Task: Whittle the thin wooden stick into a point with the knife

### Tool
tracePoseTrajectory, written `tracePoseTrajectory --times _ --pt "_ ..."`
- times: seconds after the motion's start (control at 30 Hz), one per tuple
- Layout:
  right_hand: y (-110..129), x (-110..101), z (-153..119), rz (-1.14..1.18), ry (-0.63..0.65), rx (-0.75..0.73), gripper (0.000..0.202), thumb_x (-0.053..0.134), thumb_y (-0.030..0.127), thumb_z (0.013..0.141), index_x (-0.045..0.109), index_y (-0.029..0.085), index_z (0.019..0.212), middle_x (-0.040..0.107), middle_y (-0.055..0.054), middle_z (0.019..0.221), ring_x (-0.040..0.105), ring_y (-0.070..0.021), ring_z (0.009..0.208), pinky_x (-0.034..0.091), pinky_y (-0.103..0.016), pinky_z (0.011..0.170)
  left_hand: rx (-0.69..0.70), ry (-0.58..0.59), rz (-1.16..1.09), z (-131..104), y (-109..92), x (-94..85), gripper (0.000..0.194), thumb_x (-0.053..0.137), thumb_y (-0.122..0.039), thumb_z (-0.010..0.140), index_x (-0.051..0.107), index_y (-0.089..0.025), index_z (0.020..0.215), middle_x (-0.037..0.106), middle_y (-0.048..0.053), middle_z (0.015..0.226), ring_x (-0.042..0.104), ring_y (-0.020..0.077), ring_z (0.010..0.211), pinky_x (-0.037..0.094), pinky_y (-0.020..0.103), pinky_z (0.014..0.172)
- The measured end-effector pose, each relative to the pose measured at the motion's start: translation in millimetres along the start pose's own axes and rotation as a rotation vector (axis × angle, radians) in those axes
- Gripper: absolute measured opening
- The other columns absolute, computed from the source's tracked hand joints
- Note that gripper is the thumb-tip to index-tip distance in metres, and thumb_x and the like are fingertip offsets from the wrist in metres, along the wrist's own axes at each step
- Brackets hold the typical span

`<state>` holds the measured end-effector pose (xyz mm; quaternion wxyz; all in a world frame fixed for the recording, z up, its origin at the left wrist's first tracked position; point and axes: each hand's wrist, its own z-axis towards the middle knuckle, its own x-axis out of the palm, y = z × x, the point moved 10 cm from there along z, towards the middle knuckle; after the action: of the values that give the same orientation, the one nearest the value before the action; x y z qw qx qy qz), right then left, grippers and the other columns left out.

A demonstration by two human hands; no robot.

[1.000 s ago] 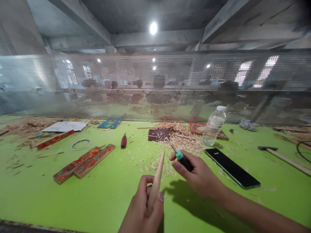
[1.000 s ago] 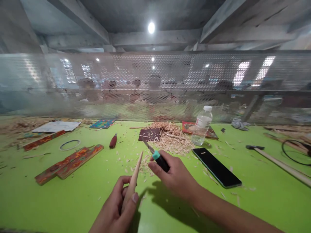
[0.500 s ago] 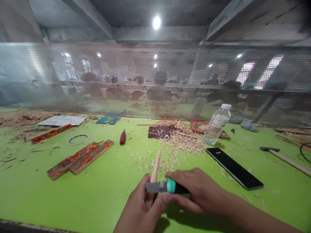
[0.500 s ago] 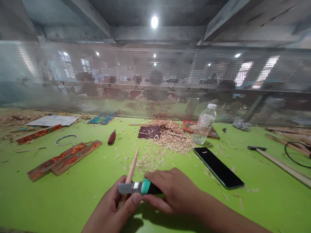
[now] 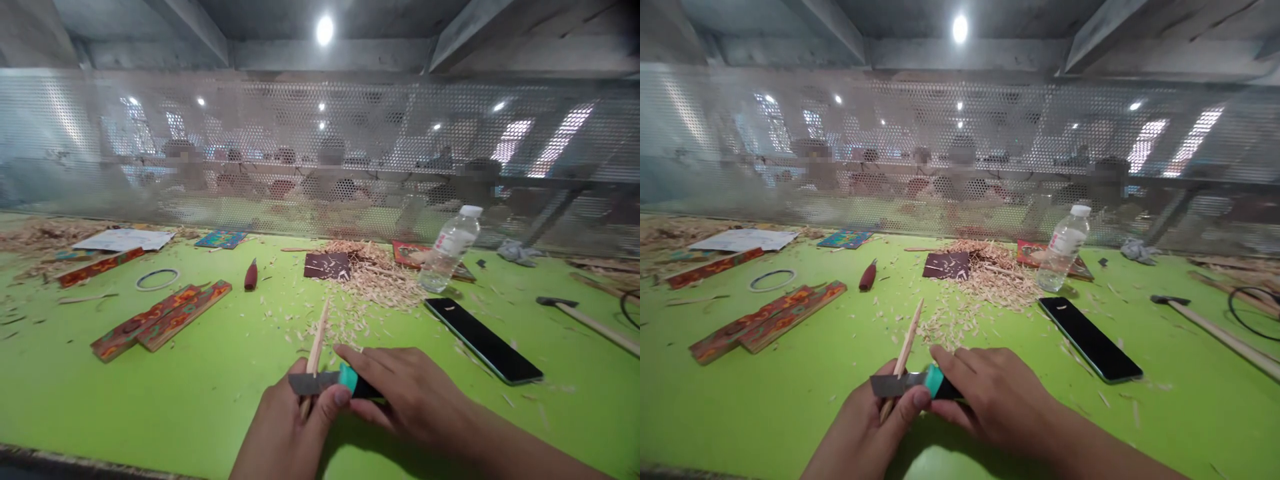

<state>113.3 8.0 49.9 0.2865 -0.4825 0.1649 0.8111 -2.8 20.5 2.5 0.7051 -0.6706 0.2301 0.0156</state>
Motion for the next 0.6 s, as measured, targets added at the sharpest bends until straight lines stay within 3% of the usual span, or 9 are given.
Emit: tracePoseTrajectory --times 0.2,0.33,0.53,0.6 --pt "1 3 -3 0.004 0.018 0.051 0.061 0.025 0.051 0.114 0.062 0.005 0.132 0.083 -0.017 0.099 0.081 -0.0319 0.074 0.062 -0.045 0.056 -0.069 -0.049 0.048 2 4 -3.2 0.042 0.051 -0.055 0.099 0.071 -0.019 0.091 0.075 0.007 0.089 0.067 0.0286 0.087 0.046 0.034 0.077" --pt "-4 -2 -1 0.024 -0.018 0.097 0.058 0.028 0.050 0.114 0.059 0.007 0.136 0.083 -0.015 0.098 0.081 -0.0300 0.076 0.063 -0.044 0.059 -0.083 -0.049 -0.032 3 6 -3.5 0.044 0.051 -0.060 0.099 0.067 -0.019 0.094 0.072 0.007 0.091 0.065 0.0289 0.092 0.045 0.035 0.080" --pt "-27 -14 0 0.026 -0.097 0.190 0.055 0.033 0.052 0.114 0.062 0.008 0.131 0.083 -0.016 0.103 0.082 -0.0302 0.081 0.062 -0.042 0.063 -0.077 0.069 -0.192 3 13 8.4 0.043 0.062 -0.061 0.094 0.051 -0.021 0.081 0.038 -0.006 0.072 0.037 0.0142 0.067 0.034 0.027 0.062" --pt "-27 -11 1 0.043 -0.059 0.174 0.058 0.032 0.054 0.113 0.062 0.008 0.133 0.083 -0.015 0.101 0.081 -0.0299 0.078 0.061 -0.042 0.061 -0.068 0.094 -0.249 2 13 11.8 0.043 0.065 -0.061 0.092 0.054 -0.020 0.087 0.040 -0.006 0.075 0.039 0.0144 0.070 0.037 0.027 0.065"
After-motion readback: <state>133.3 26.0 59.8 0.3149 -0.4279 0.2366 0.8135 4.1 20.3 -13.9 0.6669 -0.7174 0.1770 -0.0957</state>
